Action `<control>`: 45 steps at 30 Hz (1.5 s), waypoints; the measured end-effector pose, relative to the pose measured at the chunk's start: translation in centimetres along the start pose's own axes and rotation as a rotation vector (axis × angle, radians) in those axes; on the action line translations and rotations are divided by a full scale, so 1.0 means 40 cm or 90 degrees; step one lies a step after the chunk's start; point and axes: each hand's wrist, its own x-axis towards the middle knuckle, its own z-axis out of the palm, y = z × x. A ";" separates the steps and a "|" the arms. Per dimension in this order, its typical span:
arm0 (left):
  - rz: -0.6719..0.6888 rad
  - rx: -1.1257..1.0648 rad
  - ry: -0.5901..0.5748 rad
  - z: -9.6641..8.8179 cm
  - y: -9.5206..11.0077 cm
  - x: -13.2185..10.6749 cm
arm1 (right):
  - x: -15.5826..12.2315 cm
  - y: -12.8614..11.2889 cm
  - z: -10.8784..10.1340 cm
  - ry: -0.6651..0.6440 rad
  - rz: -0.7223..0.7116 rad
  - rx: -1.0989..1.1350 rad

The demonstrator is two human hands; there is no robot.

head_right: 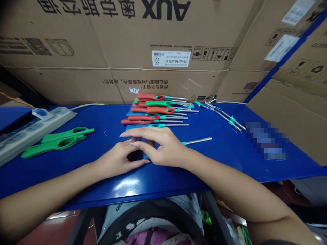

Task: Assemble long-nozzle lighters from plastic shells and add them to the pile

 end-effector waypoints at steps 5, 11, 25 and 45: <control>-0.004 -0.013 0.000 -0.001 0.002 0.002 | -0.013 0.027 -0.003 0.072 -0.127 -0.214; -0.021 -0.019 -0.011 -0.005 0.007 0.003 | 0.002 0.011 -0.006 -0.013 -0.013 -0.002; -0.031 -0.021 -0.015 -0.004 0.006 0.004 | 0.009 0.010 -0.010 0.007 -0.011 -0.013; -0.007 -0.027 -0.018 -0.005 0.007 0.006 | -0.011 0.022 -0.018 0.034 -0.185 -0.270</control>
